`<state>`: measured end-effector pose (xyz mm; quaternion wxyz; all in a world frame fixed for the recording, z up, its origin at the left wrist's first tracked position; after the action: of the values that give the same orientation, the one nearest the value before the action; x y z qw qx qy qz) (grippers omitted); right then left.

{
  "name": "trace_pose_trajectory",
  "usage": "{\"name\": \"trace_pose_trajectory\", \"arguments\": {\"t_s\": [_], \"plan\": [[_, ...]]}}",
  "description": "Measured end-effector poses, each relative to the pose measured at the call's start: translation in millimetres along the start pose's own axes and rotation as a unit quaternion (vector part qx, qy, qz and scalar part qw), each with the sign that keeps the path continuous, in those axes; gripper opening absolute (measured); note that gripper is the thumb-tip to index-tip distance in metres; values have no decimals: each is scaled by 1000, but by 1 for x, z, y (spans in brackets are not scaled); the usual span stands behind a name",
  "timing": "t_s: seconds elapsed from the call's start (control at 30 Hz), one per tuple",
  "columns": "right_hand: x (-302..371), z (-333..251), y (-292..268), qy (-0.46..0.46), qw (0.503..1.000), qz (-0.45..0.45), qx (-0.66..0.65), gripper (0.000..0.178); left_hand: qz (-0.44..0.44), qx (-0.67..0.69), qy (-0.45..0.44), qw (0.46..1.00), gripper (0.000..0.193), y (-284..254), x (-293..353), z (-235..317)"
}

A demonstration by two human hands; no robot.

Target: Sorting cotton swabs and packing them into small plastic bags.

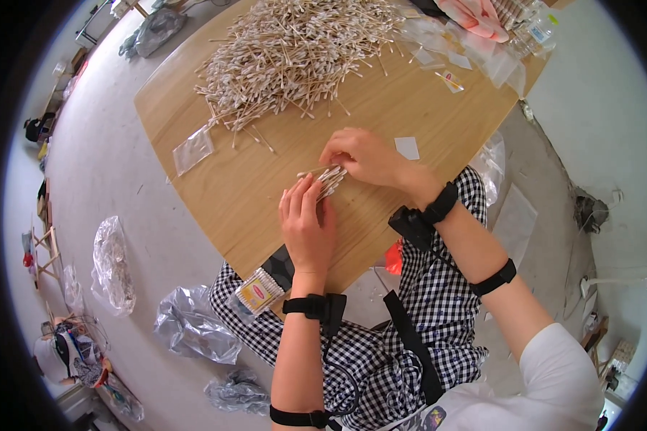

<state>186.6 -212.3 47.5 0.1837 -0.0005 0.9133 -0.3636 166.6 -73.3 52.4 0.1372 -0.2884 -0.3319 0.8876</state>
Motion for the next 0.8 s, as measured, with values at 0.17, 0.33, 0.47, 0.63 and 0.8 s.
{"name": "trace_pose_trajectory", "arguments": {"t_s": [0.17, 0.33, 0.47, 0.63, 0.8], "plan": [[15, -2, -12, 22, 999, 4, 30, 9, 33, 18, -18, 999, 22, -9, -1, -1], [24, -5, -15, 16, 997, 39, 61, 8, 21, 36, -43, 998, 11, -9, 5, -8], [27, 2, -24, 14, 991, 29, 132, 9, 25, 19, -50, 998, 8, -18, 9, -7], [22, 30, -33, 50, 982, 30, 179, 12, -11, 5, -50, 999, 10, -26, 29, 2], [-15, 17, 2, 31, 991, 48, 124, 12, -15, 15, -54, 998, 10, -27, 35, 4]]}}
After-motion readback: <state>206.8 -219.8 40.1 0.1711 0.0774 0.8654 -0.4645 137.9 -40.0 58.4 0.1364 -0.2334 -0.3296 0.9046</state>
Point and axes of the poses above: each hand's wrist, its own x-axis away from the middle knuckle, its own y-axis out of the palm, z = x × y, the point moved 10 cm from there along -x, towards the middle knuckle, and after that the axes turned 5 degrees about -y, right-handed, at the moved point
